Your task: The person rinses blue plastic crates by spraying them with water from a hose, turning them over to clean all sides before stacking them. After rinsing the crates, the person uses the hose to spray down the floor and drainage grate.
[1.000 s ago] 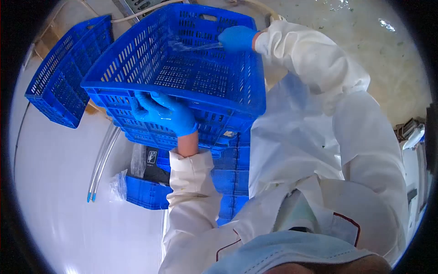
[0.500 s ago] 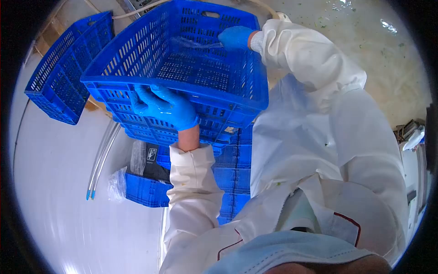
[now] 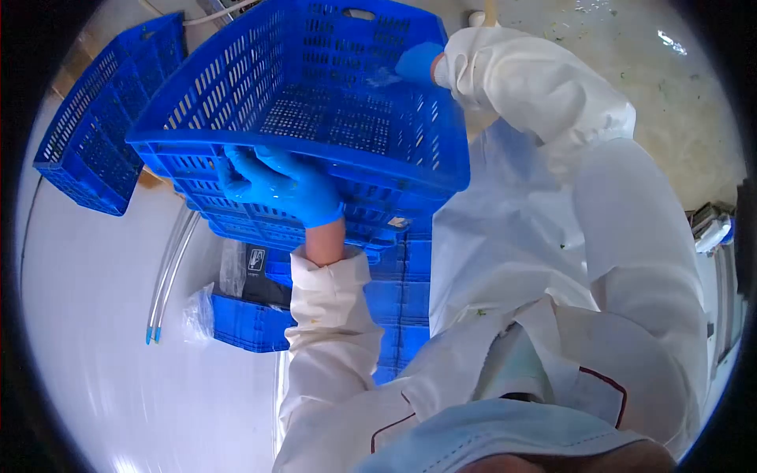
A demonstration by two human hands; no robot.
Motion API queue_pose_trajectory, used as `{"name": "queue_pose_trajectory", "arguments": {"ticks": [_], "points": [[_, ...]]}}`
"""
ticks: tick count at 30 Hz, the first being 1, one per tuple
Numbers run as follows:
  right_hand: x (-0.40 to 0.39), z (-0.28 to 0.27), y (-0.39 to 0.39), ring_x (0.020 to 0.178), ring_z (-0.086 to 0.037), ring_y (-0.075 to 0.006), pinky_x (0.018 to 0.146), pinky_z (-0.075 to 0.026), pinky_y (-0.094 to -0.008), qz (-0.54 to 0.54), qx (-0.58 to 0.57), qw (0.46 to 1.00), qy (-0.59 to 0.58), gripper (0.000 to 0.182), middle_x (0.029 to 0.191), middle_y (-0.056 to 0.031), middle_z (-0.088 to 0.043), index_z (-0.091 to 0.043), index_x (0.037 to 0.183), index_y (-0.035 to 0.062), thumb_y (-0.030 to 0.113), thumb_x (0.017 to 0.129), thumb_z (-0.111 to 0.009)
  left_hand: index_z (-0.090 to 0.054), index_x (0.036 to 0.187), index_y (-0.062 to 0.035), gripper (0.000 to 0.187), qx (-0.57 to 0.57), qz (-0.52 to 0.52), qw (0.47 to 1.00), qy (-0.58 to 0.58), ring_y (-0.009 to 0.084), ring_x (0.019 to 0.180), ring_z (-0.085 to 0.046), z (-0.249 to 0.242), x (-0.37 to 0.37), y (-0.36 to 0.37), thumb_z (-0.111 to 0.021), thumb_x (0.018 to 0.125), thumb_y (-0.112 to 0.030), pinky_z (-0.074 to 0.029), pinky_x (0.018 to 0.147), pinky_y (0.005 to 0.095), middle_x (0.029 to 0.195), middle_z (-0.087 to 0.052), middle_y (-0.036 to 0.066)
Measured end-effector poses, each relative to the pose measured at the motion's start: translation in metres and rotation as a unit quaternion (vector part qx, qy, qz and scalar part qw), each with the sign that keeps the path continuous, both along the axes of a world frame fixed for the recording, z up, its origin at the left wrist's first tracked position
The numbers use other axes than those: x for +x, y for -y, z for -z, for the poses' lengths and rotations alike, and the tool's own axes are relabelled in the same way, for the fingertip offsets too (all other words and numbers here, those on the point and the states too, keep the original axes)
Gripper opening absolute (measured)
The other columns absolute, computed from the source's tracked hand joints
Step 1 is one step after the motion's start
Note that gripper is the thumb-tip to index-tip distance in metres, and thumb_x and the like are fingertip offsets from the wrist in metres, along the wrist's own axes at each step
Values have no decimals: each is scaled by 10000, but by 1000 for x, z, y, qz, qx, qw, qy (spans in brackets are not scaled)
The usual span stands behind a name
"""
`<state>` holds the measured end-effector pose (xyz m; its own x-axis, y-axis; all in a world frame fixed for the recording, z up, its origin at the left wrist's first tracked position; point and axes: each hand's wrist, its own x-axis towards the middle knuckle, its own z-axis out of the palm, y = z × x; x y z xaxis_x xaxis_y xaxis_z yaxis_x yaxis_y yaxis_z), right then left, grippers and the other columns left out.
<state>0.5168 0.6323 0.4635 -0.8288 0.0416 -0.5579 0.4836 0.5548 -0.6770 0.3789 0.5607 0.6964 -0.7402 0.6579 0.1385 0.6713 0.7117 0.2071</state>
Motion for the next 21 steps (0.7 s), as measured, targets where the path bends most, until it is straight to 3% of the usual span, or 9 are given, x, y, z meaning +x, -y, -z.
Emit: {"name": "queue_pose_trajectory", "arguments": {"ticks": [3, 6, 10, 15, 16, 18, 21], "points": [[12, 9, 24, 757, -596, -327, 653, -483, -413, -3, 2, 998, -62, 169, 810, -138, -618, -640, 809, 87, 157, 704, -528, -458, 1151, 39, 489, 3, 5, 1000, -22, 367, 986, -398, 0, 7, -4, -352, 895, -364, -323, 849, 457, 1065, -397, 255], [5, 4, 24, 743, -596, -332, 643, -480, -422, -3, -11, 999, -31, 165, 793, -151, -611, -634, 800, 77, 151, 703, -523, -469, 1147, 36, 476, 0, 17, 999, -40, 365, 966, -414, 0, 11, -8, -353, 897, -352, -328, 844, 452, 1043, -421, 258], [5, 16, 31, 732, -594, -340, 635, -475, -431, 76, -18, 996, -48, 167, 786, -163, -607, -631, 790, 67, 147, 712, -507, -414, 1192, 39, 510, -13, 42, 999, 5, 373, 993, -385, -4, 19, -11, -357, 895, -371, -332, 835, 450, 1073, -370, 254], [15, 28, 28, 736, -591, -345, 654, -469, -431, 158, 3, 986, -53, 179, 788, -179, -603, -623, 804, 43, 137, 709, -504, -512, 1108, 19, 473, -11, 57, 997, -44, 324, 869, -433, -2, 28, -21, -369, 891, -376, -353, 777, 426, 933, -466, 229], [19, 28, 25, 737, -591, -345, 657, -469, -430, 178, -7, 983, -46, 178, 789, -179, -603, -622, 808, 41, 130, 704, -508, -495, 1120, 31, 488, -21, 51, 998, -30, 335, 895, -429, -5, 34, -23, -364, 892, -379, -355, 788, 430, 968, -445, 237], [26, 24, 18, 802, -581, -357, 682, -464, -445, 146, -20, 989, -5, 216, 865, -173, -603, -627, 859, 74, 182, 748, -476, -462, 1145, 55, 519, -40, 40, 998, -7, 357, 946, -420, -10, 44, -27, -355, 895, -386, -360, 809, 437, 1039, -402, 252], [32, 17, 16, 833, -578, -361, 697, -464, -454, 96, -38, 995, 1, 240, 907, -166, -604, -629, 888, 87, 209, 767, -461, -508, 1099, 33, 495, -18, 53, 998, -40, 334, 877, -426, -7, 49, -27, -364, 889, -392, -361, 776, 432, 953, -456, 237]]}}
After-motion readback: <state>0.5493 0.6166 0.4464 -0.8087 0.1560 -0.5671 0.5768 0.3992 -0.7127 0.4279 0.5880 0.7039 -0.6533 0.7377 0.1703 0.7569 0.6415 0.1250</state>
